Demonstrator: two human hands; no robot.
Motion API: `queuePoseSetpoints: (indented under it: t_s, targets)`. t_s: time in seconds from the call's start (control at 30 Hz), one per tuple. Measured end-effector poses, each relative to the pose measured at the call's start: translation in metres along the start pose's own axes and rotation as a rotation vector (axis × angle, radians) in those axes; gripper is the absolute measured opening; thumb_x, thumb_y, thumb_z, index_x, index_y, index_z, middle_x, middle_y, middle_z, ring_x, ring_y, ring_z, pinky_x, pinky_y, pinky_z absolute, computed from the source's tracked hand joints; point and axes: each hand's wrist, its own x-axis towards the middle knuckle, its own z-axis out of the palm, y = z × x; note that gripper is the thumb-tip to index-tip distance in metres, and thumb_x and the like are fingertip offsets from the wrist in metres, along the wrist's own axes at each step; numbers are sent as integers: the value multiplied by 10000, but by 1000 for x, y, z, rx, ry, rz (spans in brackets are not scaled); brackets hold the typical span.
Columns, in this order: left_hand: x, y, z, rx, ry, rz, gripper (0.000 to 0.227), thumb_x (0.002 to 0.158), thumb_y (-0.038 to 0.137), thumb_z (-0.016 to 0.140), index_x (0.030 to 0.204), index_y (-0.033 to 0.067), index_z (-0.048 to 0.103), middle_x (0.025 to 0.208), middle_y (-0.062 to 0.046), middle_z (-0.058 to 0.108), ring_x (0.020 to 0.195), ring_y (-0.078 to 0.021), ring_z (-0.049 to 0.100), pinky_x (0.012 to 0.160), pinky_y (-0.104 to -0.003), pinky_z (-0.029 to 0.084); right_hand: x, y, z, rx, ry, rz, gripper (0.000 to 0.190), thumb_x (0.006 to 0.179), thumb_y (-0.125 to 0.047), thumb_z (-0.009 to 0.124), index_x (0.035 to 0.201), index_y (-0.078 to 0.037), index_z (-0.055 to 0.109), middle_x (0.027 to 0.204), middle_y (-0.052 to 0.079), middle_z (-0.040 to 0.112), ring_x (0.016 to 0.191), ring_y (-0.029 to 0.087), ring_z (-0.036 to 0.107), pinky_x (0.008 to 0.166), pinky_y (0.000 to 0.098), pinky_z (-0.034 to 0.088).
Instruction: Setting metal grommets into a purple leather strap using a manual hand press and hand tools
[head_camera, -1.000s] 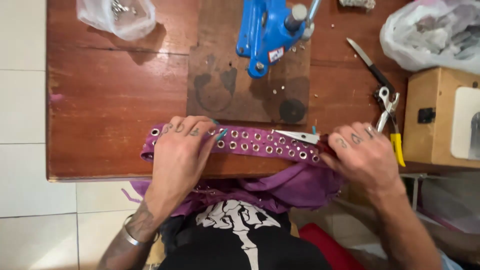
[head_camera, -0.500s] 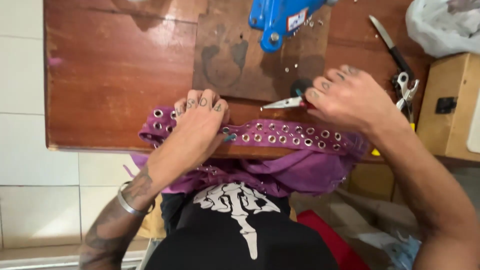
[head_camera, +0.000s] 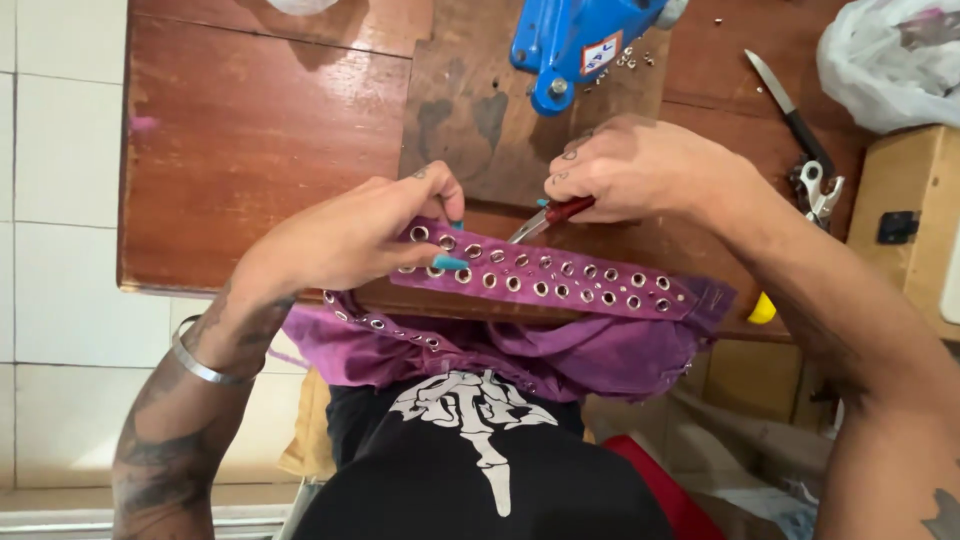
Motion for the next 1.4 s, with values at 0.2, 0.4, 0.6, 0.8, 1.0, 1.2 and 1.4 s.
queuePoseSetpoints:
  t_s: [0.2, 0.4, 0.6, 0.8, 1.0, 1.2, 1.4]
  targets:
    - [0, 5, -7, -30, -22, -73, 206, 835, 114, 557, 948, 142, 387, 775, 5, 600, 498, -119, 444, 465, -268, 353, -4, 3, -2, 182, 82, 0, 210, 706, -112, 621, 619, -80, 432, 576, 35, 469, 502, 251, 477, 457, 397, 370]
    - [1, 4, -9, -31, -16, -73, 223, 815, 152, 582, 940, 154, 397, 860, 1, 613, 483, -105, 439, 451, -266, 359, -10, 6, 3, 179, 109, 2, 264, 683, -99, 649, 636, -79, 390, 568, 40, 413, 488, 242, 425, 447, 392, 323]
    - [1, 4, -10, -36, -14, -88, 231, 806, 184, 586, 947, 160, 404, 892, 0, 629, 484, -115, 413, 465, -277, 350, -5, 0, -3, 243, 112, -22, 225, 690, -56, 591, 610, -78, 382, 545, 40, 401, 462, 231, 399, 444, 373, 306]
    - [0, 6, -13, -87, -5, -98, 210, 804, 172, 583, 941, 150, 426, 899, -3, 613, 494, -96, 466, 460, -258, 377, -5, 1, -6, 333, 72, -15, 333, 694, -103, 647, 586, -78, 333, 522, 42, 372, 448, 220, 346, 472, 348, 291]
    - [7, -3, -17, -354, -92, 91, 346, 707, 190, 672, 978, 78, 488, 766, -41, 652, 692, -152, 534, 665, -278, 441, -1, 2, 0, 738, 47, 137, 349, 583, -121, 693, 425, -118, 382, 355, -19, 294, 346, 121, 357, 362, 239, 332]
    - [27, 6, 2, -551, -202, 62, 415, 606, 272, 742, 921, 43, 599, 766, -55, 645, 691, -131, 555, 667, -265, 463, -1, -6, -7, 859, 9, 119, 362, 579, -102, 694, 399, -115, 380, 334, -29, 287, 333, 101, 321, 349, 230, 308]
    - [25, 24, 4, -750, -238, 117, 101, 635, 92, 758, 671, 41, 679, 521, 2, 601, 480, -25, 506, 471, -140, 417, -11, -3, -3, 865, 95, 60, 368, 610, -109, 706, 413, -119, 395, 337, -11, 305, 329, 105, 330, 343, 228, 314]
